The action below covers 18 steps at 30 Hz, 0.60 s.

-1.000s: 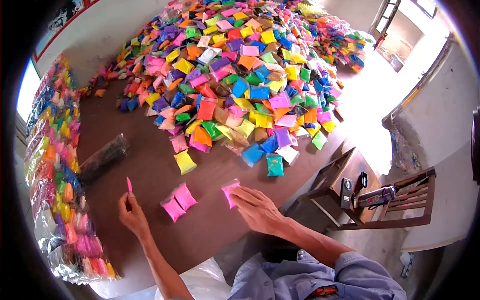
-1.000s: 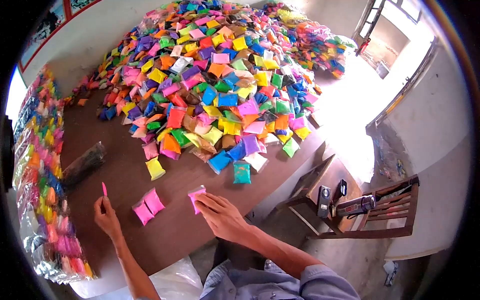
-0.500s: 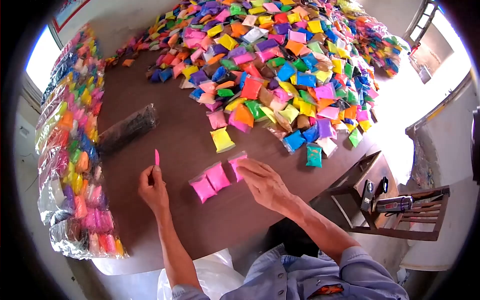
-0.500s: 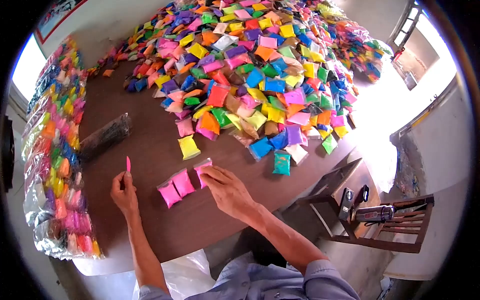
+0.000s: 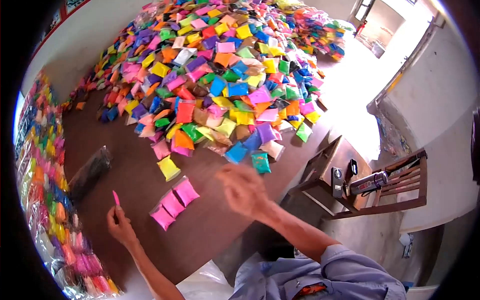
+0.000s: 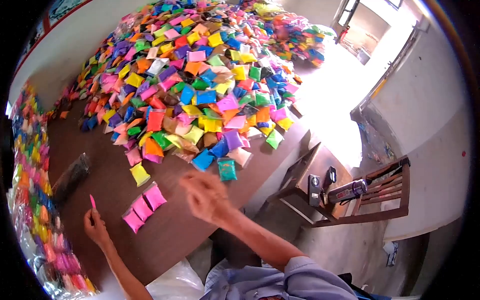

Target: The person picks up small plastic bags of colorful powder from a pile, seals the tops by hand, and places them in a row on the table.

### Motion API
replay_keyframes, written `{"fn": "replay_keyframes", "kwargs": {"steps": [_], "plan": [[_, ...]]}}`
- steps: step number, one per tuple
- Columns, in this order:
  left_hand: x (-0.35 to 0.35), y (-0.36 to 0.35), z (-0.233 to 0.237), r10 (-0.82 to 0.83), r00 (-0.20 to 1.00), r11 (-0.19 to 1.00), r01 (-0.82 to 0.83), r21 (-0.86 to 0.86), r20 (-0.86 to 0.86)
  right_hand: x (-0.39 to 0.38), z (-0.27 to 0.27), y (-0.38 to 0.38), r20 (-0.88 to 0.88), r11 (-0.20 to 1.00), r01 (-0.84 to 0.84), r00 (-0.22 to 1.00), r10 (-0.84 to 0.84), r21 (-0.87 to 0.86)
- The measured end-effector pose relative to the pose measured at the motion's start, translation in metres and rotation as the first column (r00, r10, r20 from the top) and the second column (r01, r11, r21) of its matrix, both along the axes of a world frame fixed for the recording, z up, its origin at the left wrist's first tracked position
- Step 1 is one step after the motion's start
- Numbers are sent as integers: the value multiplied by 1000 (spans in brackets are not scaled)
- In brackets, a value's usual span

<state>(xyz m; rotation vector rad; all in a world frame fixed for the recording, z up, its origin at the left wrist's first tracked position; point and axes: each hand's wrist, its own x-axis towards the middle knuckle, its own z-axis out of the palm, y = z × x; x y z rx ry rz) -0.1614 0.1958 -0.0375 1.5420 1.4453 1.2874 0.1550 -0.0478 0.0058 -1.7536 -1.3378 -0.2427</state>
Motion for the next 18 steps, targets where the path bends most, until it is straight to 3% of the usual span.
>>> {"fn": "replay_keyframes", "kwargs": {"steps": [4, 6, 12, 14, 16, 18], "plan": [[-6, 6, -9, -17, 999, 1000, 17, 9, 30, 99, -10, -42, -18, 884, 454, 890, -455, 107], [-5, 2, -1, -15, 999, 1000, 16, -27, 52, 136, -17, -64, -247, 852, 518, 838, -486, 81], [-9, 11, -15, -35, 999, 999, 35, 27, 17, 152, -35, -95, -109, 857, 513, 856, -505, 56], [-12, 15, -17, -28, 1000, 1000, 28, 13, -1, 141, -40, -92, -186, 865, 499, 855, -484, 44], [-13, 16, -17, -28, 1000, 1000, 28, 7, -10, 132, -39, -87, -40, 844, 533, 846, -531, 60], [-17, 19, -20, -28, 999, 1000, 28, 2, -19, 130, -44, -86, -67, 834, 546, 838, -542, 78]]}}
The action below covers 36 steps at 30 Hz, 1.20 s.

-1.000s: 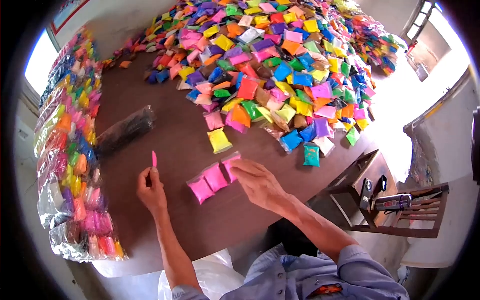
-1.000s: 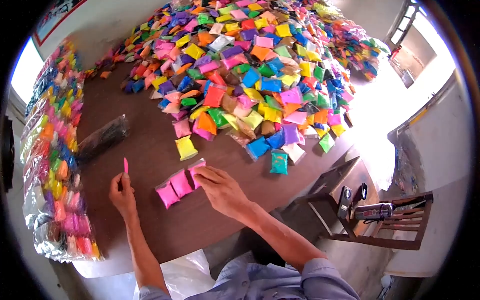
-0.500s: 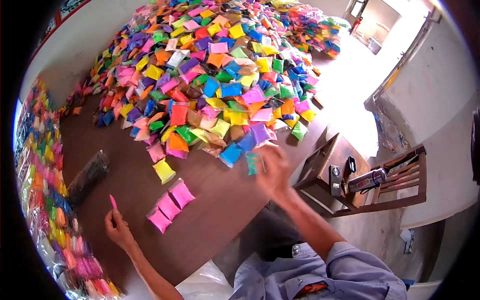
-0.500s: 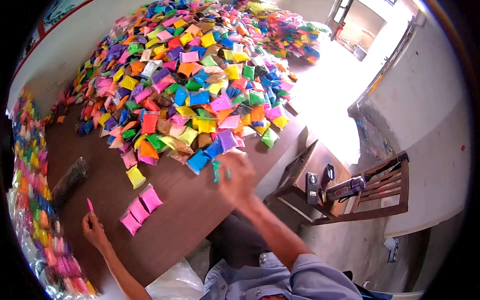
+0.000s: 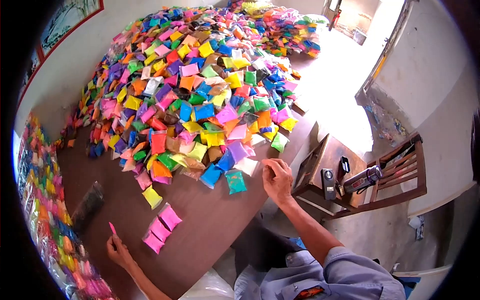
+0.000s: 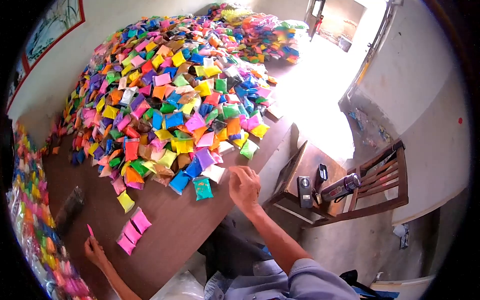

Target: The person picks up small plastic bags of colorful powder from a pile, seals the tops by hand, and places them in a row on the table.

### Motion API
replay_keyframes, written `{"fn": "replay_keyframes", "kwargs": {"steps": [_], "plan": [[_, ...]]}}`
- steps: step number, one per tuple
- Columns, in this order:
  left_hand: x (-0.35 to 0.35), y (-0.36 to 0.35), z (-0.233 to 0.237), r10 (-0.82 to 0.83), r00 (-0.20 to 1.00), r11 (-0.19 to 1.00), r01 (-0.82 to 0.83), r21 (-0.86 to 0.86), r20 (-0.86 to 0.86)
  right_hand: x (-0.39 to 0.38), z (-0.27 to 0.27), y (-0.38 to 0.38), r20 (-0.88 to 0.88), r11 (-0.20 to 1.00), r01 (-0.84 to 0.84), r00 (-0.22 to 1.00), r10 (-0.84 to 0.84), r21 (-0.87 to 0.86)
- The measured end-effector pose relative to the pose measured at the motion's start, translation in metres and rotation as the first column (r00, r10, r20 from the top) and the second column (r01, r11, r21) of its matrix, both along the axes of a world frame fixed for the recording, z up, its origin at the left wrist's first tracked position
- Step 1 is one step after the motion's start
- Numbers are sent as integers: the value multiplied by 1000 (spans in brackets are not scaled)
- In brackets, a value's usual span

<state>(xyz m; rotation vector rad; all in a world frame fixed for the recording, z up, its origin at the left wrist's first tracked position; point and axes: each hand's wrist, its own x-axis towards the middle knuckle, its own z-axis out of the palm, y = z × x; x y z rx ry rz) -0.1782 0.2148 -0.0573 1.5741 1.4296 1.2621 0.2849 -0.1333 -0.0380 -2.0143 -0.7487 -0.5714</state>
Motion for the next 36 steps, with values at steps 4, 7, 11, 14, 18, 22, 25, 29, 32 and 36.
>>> {"fn": "replay_keyframes", "kwargs": {"steps": [4, 7, 11, 14, 18, 22, 25, 29, 32, 36], "plan": [[1, 2, -2, 12, 1000, 1000, -12, -16, 21, -1, -2, -1, 51, 1000, 31, 998, -31, 3], [5, -2, 5, 26, 1000, 999, -27, -36, -16, 0, -1, -4, 35, 999, 36, 999, -36, 7], [-1, 4, 0, 29, 997, 1000, -29, 8, -77, 3, -5, -6, 37, 1000, -5, 999, 4, 23], [-1, 5, -1, 15, 996, 1000, -16, -3, -91, 4, -6, -7, 63, 1000, -9, 998, 8, 22], [-2, 8, -4, 23, 994, 999, -19, 33, -104, 5, -8, -7, 98, 999, -9, 995, 5, 36], [3, 2, 2, 42, 984, 998, -32, 60, -171, 5, -10, -7, 100, 999, -11, 995, 6, 43], [-1, 5, -1, 44, 975, 997, -30, 66, -218, 6, -14, -7, 113, 998, -12, 994, 4, 68], [-1, 5, 0, 16, 981, 997, -2, 73, -193, 6, -15, -7, 115, 997, -7, 993, -3, 82], [-2, 7, -2, 21, 985, 998, -12, 56, -172, 5, -9, -8, 98, 996, -16, 995, 7, 86], [-6, 13, -10, 22, 986, 999, -16, 38, -163, 16, -1, -14, -159, 955, -64, 981, 114, 289]]}}
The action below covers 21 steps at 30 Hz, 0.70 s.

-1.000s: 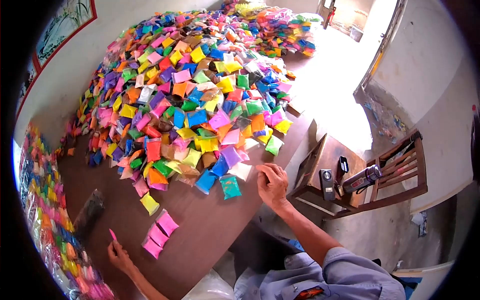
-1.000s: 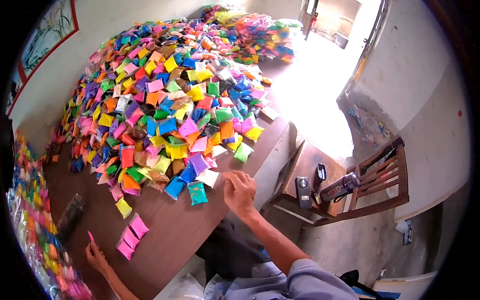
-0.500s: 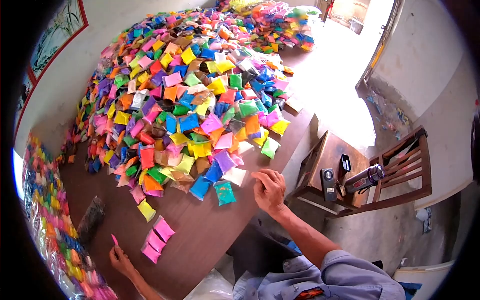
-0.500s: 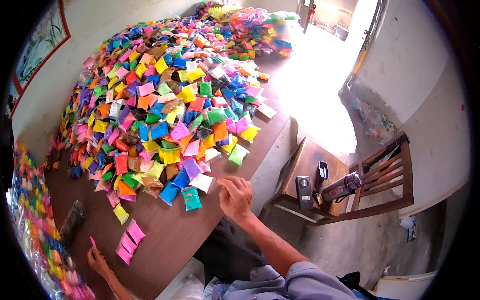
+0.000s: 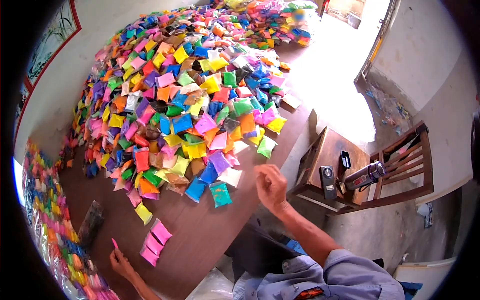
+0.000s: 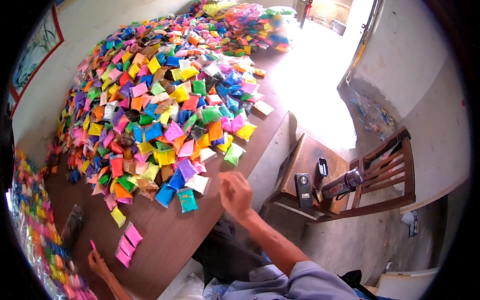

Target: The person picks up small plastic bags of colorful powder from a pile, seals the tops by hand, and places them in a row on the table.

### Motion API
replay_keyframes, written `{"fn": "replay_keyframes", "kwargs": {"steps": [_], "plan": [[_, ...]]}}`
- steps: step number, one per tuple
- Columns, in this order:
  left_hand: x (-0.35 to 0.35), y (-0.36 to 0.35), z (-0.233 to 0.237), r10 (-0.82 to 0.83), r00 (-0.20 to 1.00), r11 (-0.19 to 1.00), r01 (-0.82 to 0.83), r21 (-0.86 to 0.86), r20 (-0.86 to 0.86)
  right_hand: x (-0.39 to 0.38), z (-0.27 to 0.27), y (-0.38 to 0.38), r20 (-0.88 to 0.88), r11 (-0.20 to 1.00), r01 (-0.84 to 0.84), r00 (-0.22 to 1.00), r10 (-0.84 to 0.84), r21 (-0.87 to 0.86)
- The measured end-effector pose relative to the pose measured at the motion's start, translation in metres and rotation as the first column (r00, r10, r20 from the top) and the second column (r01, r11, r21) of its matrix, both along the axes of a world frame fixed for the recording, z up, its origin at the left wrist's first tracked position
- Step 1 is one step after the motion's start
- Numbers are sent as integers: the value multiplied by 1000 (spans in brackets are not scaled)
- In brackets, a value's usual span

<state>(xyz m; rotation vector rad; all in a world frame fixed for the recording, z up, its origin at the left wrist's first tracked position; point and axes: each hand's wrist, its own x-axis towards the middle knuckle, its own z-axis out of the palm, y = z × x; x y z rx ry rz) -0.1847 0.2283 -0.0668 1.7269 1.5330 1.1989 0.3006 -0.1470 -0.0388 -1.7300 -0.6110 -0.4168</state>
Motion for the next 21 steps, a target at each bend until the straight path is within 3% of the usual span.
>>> {"fn": "replay_keyframes", "kwargs": {"steps": [1, 3, 5, 7, 8, 10, 12, 18, 20, 21], "plan": [[0, 0, -1, 17, 1000, 1000, -16, 16, -15, 10, 2, -1, -1, 1000, 0, 1000, 0, -3], [-2, 2, -3, 33, 999, 999, -32, 29, -30, 43, 8, -3, -206, 979, 201, 960, -191, 31], [-5, 4, -4, 21, 999, 1000, -21, 19, -33, 93, 21, -4, -283, 959, 279, 917, -281, -47], [-2, 4, -3, 31, 999, 999, -30, 9, -27, 134, 28, -3, -227, 894, 348, 881, -414, -281], [-2, 3, -2, 41, 999, 999, -41, -2, -25, 148, 33, 0, -226, 895, 347, 882, -413, -280], [-1, 2, -1, 46, 998, 999, -46, 11, -42, 168, 43, 6, -189, 814, 328, 867, -461, -479], [-1, 2, -1, 51, 997, 998, -50, 24, -61, 180, 46, 9, -226, 814, 289, 866, -447, -503], [-5, 3, -2, 32, 995, 999, -28, 45, -95, 194, 30, 8, -91, 878, 280, 936, -339, -389], [-3, 2, 0, 35, 994, 998, -29, 50, -108, 194, 30, 4, -322, 986, 170, 933, -159, 5], [-3, 3, 0, 33, 994, 998, -27, 51, -108, 194, 32, -1, -348, 985, 170, 925, -154, 16]]}}
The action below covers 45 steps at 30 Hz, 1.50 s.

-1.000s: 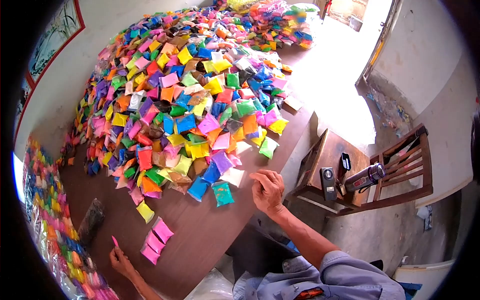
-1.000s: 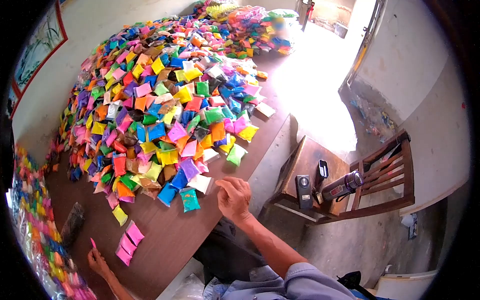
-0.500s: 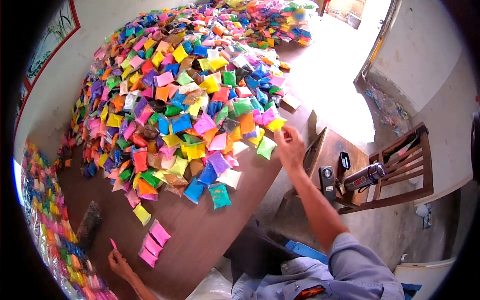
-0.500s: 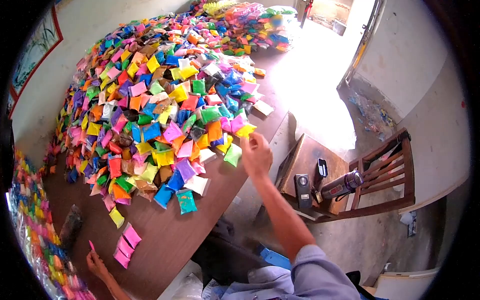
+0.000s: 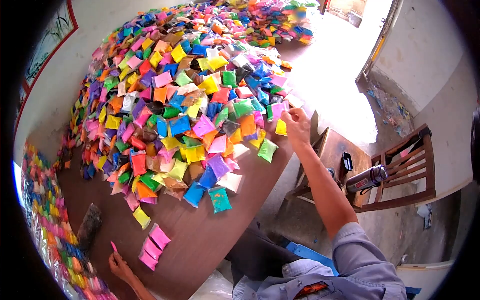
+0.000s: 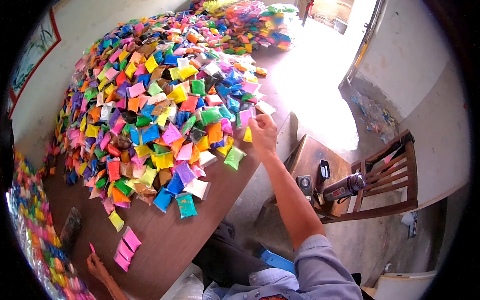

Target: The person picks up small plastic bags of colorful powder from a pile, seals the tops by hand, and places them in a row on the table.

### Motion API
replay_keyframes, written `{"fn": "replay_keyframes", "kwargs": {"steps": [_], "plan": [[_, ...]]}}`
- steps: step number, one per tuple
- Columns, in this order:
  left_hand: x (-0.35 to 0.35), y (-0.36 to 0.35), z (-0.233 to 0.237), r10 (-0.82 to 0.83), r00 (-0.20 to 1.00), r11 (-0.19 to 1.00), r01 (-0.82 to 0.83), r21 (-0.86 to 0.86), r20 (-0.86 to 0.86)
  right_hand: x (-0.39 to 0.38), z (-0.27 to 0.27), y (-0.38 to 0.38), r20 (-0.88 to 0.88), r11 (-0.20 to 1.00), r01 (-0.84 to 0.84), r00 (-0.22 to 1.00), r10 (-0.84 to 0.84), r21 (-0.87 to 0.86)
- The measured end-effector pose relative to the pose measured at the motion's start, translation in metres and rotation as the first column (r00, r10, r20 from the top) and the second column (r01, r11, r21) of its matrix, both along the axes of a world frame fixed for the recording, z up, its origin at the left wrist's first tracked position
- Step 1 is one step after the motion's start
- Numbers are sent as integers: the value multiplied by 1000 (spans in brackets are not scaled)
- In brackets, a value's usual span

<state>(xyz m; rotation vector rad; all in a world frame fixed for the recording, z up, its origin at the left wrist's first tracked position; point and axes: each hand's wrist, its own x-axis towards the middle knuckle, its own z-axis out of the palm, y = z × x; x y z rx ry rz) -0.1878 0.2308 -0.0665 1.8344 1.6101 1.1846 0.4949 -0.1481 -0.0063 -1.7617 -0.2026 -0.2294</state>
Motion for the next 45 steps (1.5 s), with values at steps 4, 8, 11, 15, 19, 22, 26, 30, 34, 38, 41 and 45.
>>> {"fn": "replay_keyframes", "kwargs": {"steps": [4, 8, 11, 15, 19, 22, 26, 30, 34, 38, 41, 45], "plan": [[-2, 1, -1, -3, 1000, 1000, 3, 9, -14, -11, -1, -16, -278, 869, -122, 918, 282, 480], [-1, 0, 0, 8, 999, 1000, -7, 9, -37, -15, -3, -23, -373, 742, -84, 823, 428, 666], [0, -1, 0, 18, 999, 1000, -17, 17, -34, -23, 1, -24, -392, 709, -86, 784, 482, 700], [-3, -1, 0, 4, 1000, 1000, -4, -29, 19, -38, 3, -24, -354, 654, -156, 737, 576, 740], [-1, -3, -1, -8, 1000, 1000, 8, 20, 14, -65, 4, -18, -309, 546, -180, 664, 681, 818], [1, -4, -5, -9, 1000, 1000, 9, 25, 17, -97, 13, -13, -289, 483, -200, 589, 755, 853], [18, -27, 15, 32, 993, 981, -10, 191, -110, -149, 15, -1, -305, 446, -199, 492, 816, 873], [21, -57, 23, 68, 997, 995, -65, 74, -30, -218, 22, 9, -406, 597, -387, 471, 783, 703], [25, -117, 40, 10, 981, 978, 32, 208, -195, -274, 19, 17, -433, 648, -646, 489, 757, 403], [18, -163, 48, -31, 926, 972, 115, 203, -377, -308, -3, 30, -341, 561, -771, 462, 819, 302], [11, -175, 53, 72, 759, 879, 259, 401, -648, -318, -12, 40, -274, 516, -821, 451, 849, 246], [63, -224, 77, -160, 893, 915, 294, 276, -420, -325, -8, 45, -270, 400, -898, 346, 899, 184]]}}
